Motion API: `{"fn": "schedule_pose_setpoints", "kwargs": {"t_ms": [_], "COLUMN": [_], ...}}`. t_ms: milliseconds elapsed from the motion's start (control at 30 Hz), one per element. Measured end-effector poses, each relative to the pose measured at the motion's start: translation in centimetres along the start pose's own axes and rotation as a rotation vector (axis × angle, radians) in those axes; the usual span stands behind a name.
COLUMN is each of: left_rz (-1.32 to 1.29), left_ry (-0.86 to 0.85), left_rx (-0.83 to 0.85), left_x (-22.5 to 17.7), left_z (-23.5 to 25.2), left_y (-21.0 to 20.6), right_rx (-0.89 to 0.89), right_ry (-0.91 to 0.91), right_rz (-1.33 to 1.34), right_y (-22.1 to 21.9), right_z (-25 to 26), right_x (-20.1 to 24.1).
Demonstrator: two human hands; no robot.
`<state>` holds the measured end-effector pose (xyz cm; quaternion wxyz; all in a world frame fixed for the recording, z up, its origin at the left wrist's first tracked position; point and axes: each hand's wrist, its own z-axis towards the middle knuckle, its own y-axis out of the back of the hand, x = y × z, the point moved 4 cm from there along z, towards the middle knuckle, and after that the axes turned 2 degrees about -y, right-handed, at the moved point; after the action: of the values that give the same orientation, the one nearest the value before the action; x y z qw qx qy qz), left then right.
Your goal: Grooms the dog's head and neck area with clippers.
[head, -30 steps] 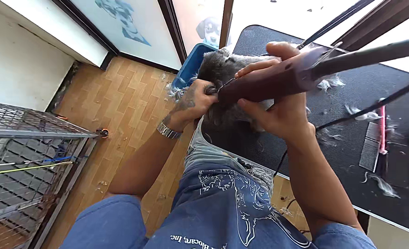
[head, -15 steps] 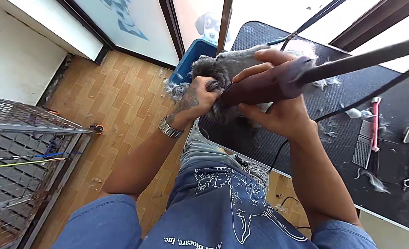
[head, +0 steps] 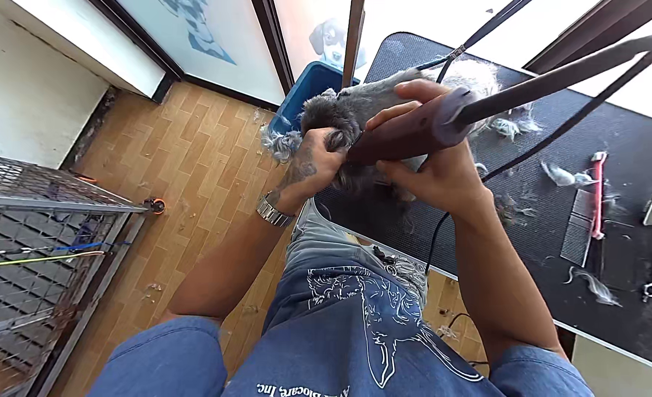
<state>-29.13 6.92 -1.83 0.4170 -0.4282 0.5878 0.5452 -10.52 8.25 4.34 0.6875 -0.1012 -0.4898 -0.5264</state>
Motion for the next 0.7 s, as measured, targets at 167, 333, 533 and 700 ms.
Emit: {"fn": "schedule_pose_setpoints", "kwargs": {"t_ms": [167,333,533,700], "left_rz": [-0.027,-0.025,0.002,0.008], "left_ry": [-0.004,-0.010,-0.026,-0.013], "left_rx": [-0.020,-0.009,-0.044,-0.097], "left_x": [0.5,-0.1,0.1,0.5], "left_z": [-0.2,0.0,0.0,-0.6], "left_y": [-0.3,-0.2,-0.3,-0.4], "right_rx": [0.169,-0.057,0.126,-0.077], "right_ry": [-0.081,-0.006,-0.065,-0.081], "right_rz": [-0.056,0.048,-0.005,0.293], "right_y": [0.1,0.9,-0.1,2.1], "right_z": [-0.4,-0.6,-1.0,-1.7], "right_x": [0.1,0.2,0.4,-1.1]}}
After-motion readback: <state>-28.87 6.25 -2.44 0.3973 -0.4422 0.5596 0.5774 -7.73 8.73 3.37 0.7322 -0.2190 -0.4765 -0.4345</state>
